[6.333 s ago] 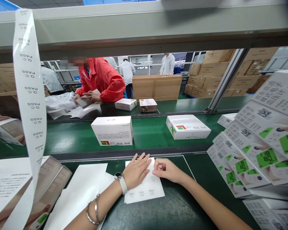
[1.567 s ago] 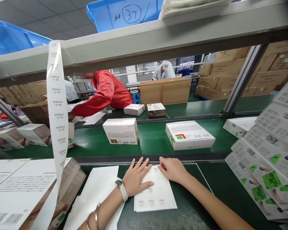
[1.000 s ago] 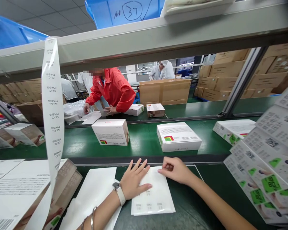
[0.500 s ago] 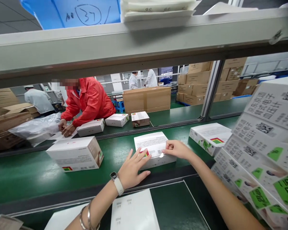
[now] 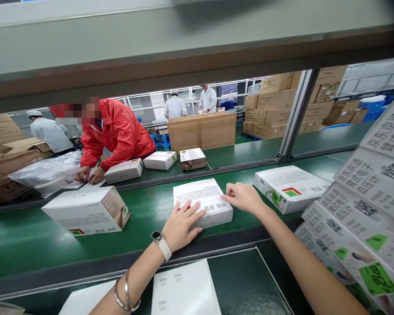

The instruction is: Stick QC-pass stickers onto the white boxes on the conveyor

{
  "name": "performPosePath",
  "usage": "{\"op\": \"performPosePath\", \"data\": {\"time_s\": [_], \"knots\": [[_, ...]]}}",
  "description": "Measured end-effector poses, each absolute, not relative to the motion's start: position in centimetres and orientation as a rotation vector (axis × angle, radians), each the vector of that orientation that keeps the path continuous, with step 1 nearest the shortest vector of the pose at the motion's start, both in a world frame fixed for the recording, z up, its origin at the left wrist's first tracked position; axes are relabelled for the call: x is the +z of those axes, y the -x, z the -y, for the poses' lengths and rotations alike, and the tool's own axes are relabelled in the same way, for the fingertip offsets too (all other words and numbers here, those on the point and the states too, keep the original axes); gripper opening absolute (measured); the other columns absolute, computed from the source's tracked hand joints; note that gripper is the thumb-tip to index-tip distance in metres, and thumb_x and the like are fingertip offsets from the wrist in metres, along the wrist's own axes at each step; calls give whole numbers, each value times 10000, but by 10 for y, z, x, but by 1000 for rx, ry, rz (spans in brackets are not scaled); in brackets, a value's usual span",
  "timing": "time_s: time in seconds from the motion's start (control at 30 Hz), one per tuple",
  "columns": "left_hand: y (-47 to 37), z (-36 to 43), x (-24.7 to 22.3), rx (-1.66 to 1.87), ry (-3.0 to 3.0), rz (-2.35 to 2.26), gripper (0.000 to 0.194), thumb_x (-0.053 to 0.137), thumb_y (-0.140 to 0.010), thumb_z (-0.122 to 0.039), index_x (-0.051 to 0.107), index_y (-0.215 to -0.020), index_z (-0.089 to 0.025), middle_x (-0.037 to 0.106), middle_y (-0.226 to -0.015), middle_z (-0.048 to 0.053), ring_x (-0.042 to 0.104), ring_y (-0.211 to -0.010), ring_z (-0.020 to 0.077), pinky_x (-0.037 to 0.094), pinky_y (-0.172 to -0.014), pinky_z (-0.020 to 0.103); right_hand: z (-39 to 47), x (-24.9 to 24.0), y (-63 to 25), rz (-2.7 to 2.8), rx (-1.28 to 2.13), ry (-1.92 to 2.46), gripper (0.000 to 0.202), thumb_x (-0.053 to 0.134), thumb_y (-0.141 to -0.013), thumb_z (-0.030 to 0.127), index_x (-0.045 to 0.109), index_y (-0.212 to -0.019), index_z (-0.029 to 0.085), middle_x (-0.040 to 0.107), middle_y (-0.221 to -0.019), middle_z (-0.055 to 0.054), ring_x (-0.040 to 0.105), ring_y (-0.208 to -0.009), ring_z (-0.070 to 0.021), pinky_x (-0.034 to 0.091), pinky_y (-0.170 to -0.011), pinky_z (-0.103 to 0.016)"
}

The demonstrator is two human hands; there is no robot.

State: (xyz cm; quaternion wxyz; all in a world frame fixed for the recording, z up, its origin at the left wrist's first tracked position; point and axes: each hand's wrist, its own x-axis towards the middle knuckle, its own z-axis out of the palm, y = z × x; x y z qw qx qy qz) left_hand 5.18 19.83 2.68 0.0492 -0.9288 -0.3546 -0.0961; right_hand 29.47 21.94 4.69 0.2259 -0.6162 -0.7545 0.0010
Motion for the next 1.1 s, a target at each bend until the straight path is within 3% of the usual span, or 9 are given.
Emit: {"op": "performPosePath", "data": {"time_s": [0.3,0.43,0.53,0.67,0.8,0.93,1.03,1.1], "knots": [[-36,-200,28,-196,2779,928,490,418,-852,-230,257,-1281,-405,234,-1379,-40,243,-1225,300,248,-933,493,-234,4,-274,1725,476,1533,332,410,-760,515,455,-641,209,484,-519,43,448,-495,-123,279,-482,-216],[-10,-189,32,-234,2895,926,341,464,-816,-224,515,-1109,-390,244,-1370,-78,228,-1234,304,215,-964,500,-249,-9,-256,1417,848,1459,362,421,-745,544,490,-669,196,505,-542,26,470,-534,-134,312,-496,-224],[11,-194,30,-711,2982,1264,231,468,-811,-353,610,-992,-326,369,-1311,-46,308,-1207,266,231,-992,443,-259,-11,-242,1372,1033,1407,409,437,-732,561,555,-760,170,583,-619,-20,511,-543,-139,340,-466,-222],[30,-219,16,-1741,2625,2109,419,464,-802,-449,515,-1126,-189,429,-1264,92,410,-1137,282,332,-933,449,-263,-13,-226,1359,1246,1335,458,516,-686,555,608,-821,127,624,-644,-64,533,-507,-139,330,-402,-207],[32,-232,10,-1852,2785,2174,424,529,-769,-438,539,-1059,-128,557,-1114,133,555,-969,271,458,-810,404,-256,-10,-215,1338,1326,1242,444,538,-690,519,616,-891,131,629,-704,-72,547,-549,-150,345,-398,-207],[29,-225,23,-2116,2783,1926,584,579,-751,-368,329,-1249,-193,464,-1232,85,473,-1083,229,411,-891,367,-246,2,-208,1285,1215,915,545,608,-668,426,497,-1147,191,576,-688,-2,522,-621,-144,409,-507,-233],[30,-221,31,-2289,2658,1649,722,598,-746,-314,167,-1319,-237,342,-1323,70,363,-1177,216,344,-954,350,-241,7,-207,1322,1091,902,651,621,-662,408,410,-1236,186,364,-497,81,371,-483,-91,342,-476,-221],[33,-220,32,-2240,2584,1616,775,605,-742,-304,107,-1333,-251,269,-1360,68,308,-1210,210,308,-977,339,-238,6,-209,1404,1053,941,628,590,-690,417,409,-1236,165,239,-486,93,279,-454,-77,283,-455,-215]]}}
